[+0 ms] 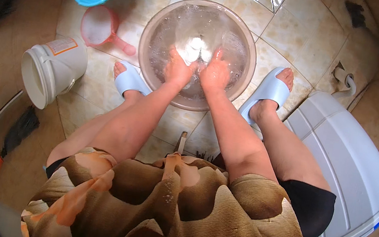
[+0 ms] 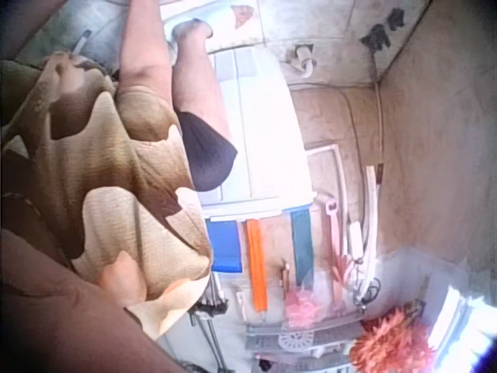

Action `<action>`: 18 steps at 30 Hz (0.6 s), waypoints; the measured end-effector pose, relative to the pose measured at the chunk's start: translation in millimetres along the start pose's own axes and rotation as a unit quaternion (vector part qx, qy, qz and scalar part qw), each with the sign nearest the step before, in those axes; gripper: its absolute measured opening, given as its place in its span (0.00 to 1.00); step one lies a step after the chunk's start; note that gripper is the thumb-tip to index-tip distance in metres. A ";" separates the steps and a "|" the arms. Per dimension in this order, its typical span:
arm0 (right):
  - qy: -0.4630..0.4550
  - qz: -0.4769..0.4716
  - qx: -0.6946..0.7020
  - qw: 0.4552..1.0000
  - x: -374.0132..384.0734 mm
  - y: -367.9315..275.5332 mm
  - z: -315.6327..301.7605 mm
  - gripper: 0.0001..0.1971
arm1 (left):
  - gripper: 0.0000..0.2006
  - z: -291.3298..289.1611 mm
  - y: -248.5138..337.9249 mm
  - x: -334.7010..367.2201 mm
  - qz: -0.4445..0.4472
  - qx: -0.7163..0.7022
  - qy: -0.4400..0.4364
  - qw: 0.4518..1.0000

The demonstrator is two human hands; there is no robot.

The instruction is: The person washes a pair of shoes in a basin of water by hand, scrubbing the surfaces and rinsing them with water from a bucket.

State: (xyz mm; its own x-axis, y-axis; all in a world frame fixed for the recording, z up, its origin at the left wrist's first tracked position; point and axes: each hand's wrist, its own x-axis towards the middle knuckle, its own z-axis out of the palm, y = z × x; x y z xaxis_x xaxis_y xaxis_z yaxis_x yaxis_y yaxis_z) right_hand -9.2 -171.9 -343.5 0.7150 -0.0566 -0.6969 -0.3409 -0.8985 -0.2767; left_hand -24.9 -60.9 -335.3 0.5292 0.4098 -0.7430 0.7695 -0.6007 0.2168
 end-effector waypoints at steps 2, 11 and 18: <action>-0.043 -0.015 -0.058 0.997 16.0 11.7 22.5 0.47 | 0.48 12.0 -10.5 15.2 -0.020 0.049 -0.028 0.998; -0.087 0.011 0.087 0.992 3.9 -6.2 -25.6 0.52 | 0.47 -28.4 3.1 7.2 0.025 -0.025 -0.006 0.999; 0.105 -0.126 0.285 0.945 -30.3 11.7 -43.7 0.52 | 0.36 -51.0 -23.9 -28.3 0.214 -0.300 -0.012 0.930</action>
State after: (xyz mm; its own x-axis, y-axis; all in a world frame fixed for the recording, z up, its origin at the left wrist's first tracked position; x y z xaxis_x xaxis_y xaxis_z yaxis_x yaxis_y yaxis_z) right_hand -8.2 -199.7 -296.7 0.9018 -0.0117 -0.4319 -0.3748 -0.5185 -0.7685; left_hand -40.1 -23.2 -287.1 0.8297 0.2021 -0.5204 0.5558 -0.2117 0.8039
